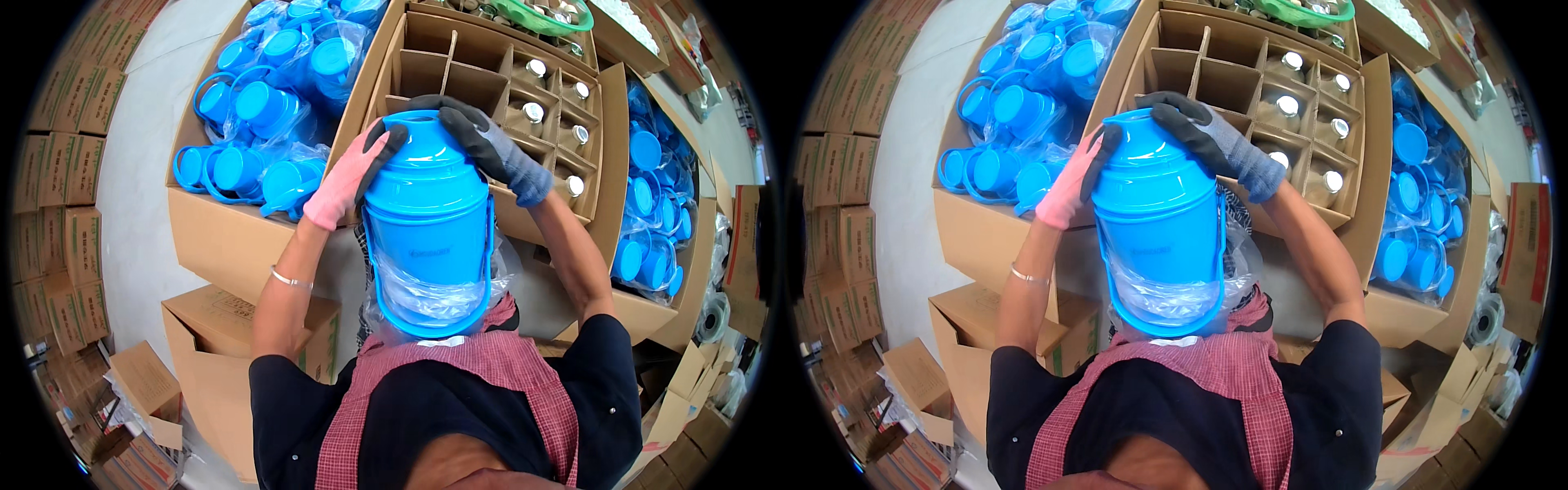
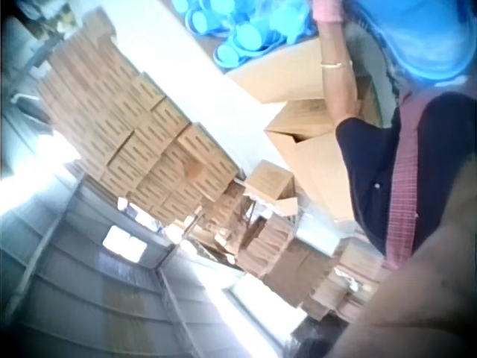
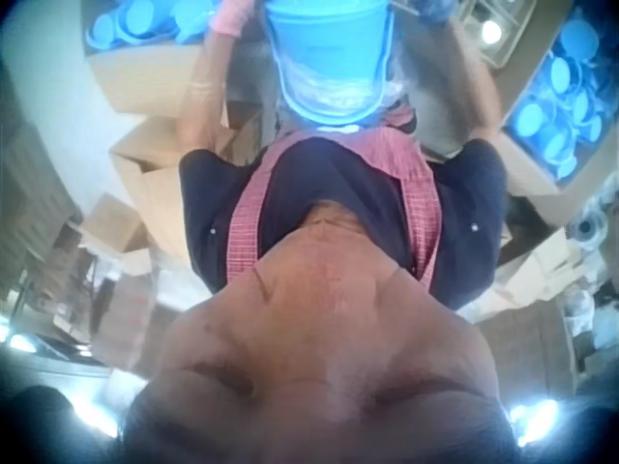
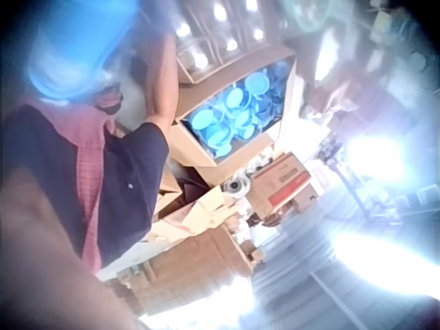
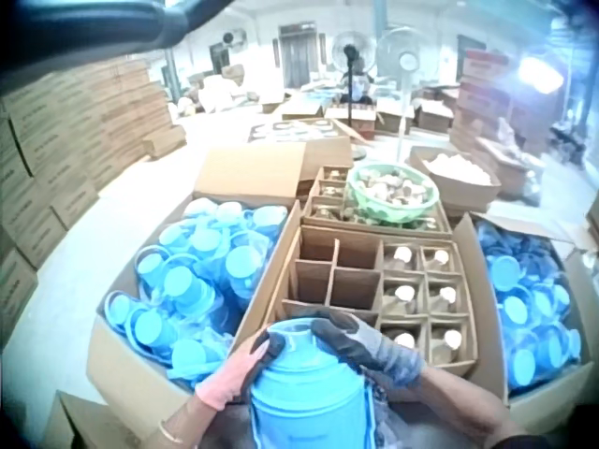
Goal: The person assembles flasks by placing the inner vessel into a blue plastic casing, screwing on a cap, and placing the completed flasks into a cardboard box.
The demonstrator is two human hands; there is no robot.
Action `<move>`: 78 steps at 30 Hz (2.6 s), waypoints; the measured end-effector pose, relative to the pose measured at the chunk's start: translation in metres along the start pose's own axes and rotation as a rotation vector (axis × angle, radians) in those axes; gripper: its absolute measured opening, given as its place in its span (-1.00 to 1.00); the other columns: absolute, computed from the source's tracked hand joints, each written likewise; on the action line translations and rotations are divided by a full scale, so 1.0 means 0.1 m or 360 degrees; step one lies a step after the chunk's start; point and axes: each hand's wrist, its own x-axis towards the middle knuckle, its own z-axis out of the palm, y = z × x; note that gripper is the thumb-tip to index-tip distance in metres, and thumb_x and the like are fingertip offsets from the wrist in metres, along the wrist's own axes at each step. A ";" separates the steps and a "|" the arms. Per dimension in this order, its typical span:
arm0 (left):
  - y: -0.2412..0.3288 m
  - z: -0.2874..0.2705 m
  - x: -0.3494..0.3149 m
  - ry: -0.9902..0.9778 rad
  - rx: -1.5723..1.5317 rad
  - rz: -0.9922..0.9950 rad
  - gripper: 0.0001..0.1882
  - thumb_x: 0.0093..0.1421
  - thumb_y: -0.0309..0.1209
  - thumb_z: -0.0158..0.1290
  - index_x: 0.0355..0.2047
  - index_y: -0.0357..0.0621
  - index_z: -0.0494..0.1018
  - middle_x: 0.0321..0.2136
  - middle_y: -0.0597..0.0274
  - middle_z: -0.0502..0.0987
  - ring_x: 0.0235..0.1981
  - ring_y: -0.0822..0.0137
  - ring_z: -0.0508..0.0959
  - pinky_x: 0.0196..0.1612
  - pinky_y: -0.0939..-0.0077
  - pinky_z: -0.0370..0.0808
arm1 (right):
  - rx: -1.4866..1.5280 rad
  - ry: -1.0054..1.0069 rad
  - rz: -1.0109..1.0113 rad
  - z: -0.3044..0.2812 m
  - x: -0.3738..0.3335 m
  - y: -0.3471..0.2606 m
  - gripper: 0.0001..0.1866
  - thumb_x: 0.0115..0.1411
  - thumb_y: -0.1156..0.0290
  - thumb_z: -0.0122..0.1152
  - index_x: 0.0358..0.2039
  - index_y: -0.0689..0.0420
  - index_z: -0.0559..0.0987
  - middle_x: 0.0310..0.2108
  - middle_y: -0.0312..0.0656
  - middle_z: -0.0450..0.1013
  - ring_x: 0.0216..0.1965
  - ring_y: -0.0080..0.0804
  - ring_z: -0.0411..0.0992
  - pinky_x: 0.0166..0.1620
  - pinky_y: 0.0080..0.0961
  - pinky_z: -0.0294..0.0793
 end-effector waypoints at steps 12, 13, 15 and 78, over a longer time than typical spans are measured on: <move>0.71 0.55 -0.33 0.0564 0.0597 -0.0067 -0.41 0.29 -0.14 -0.08 0.16 -0.32 0.14 0.02 -0.33 0.31 0.03 -0.23 0.36 0.03 0.09 0.37 | 0.0647 -0.0165 -0.0045 0.06 -0.05 0.22 -0.38 0.24 -0.09 0.04 0.04 0.21 0.46 -0.05 -0.15 0.45 -0.05 -0.43 0.40 0.08 -0.45 0.38; 0.65 0.50 -0.35 0.0539 0.0661 0.0034 -0.42 0.29 -0.18 -0.08 0.16 -0.34 0.13 0.03 -0.33 0.30 0.05 -0.22 0.35 0.05 0.10 0.36 | 0.0627 -0.0178 -0.0031 0.05 -0.03 0.25 -0.38 0.25 -0.10 0.02 0.03 0.20 0.47 -0.05 -0.15 0.45 -0.04 -0.43 0.40 0.08 -0.44 0.38; 0.36 0.28 -0.36 0.0344 0.1483 0.0446 -0.43 0.26 -0.38 -0.07 0.20 -0.41 0.08 0.08 -0.29 0.28 0.13 -0.16 0.30 0.18 0.18 0.29 | 0.0519 -0.0154 0.0004 -0.01 0.02 0.21 -0.26 0.17 -0.18 0.09 0.09 0.25 0.40 -0.02 -0.18 0.44 -0.01 -0.51 0.39 0.07 -0.50 0.40; 0.12 0.57 -0.52 0.0055 -0.0835 -0.0287 -0.38 0.42 -0.03 -0.38 0.24 -0.31 0.17 0.16 0.08 0.32 0.21 0.30 0.26 0.25 0.54 0.16 | -0.0526 0.0745 -0.0267 0.42 -0.50 -0.12 -0.31 0.12 0.19 0.27 0.23 0.04 0.27 0.11 -0.13 0.31 0.11 -0.37 0.26 0.09 -0.52 0.30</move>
